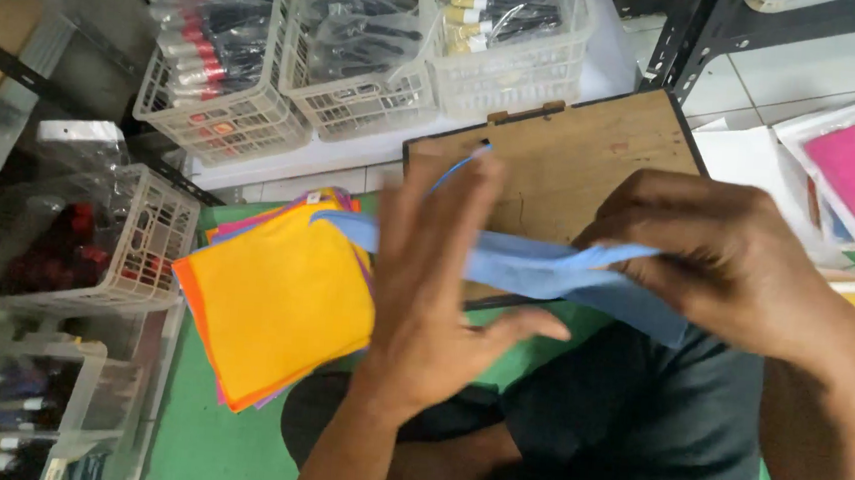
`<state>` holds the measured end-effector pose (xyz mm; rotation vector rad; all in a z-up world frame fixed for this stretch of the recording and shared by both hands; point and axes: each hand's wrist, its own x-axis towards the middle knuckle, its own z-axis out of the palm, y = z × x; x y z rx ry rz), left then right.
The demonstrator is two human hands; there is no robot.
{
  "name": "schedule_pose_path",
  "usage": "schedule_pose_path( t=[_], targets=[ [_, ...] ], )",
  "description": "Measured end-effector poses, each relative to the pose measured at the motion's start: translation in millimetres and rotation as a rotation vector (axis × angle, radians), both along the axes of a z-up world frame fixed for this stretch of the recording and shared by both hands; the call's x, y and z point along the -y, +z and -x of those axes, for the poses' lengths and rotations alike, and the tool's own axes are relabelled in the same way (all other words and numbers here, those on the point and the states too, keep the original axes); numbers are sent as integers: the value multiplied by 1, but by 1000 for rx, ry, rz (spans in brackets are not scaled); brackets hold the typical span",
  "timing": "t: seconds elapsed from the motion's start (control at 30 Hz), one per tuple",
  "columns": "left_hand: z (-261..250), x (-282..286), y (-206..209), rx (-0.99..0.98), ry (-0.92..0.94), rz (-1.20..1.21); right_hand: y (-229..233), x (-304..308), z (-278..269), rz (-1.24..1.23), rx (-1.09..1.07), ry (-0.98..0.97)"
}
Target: Folding microfiber cloths and packaging them into plastic bags
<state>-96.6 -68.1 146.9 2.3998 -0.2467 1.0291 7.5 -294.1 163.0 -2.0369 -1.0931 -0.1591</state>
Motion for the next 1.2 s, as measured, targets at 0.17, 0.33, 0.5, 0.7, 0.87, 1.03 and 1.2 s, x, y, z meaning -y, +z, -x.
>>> schedule_pose_path(
  t=[0.17, 0.33, 0.5, 0.7, 0.87, 1.03, 1.2],
  targets=[
    [10, 30, -3, -66, -260, 37, -23, -4, 39, -127, -135, -118],
    [40, 29, -31, -90, -212, 311, -142, 7, 64, 30, -331, -158],
    [55, 20, -58, -120, -185, 401, -217, 32, 93, 57, -348, -386],
    [55, -9, -57, -227, -343, 415, -169, 74, 79, -54, -301, -470],
    [41, -40, -77, -431, -335, 621, -147, 98, 21, 242, -275, -574],
    [-26, -78, -161, -426, -222, 977, -112, 33, -82, 588, 119, -454],
    [-94, -103, -234, -415, -63, 983, -161, -23, -194, 614, 499, -400]
  ],
)
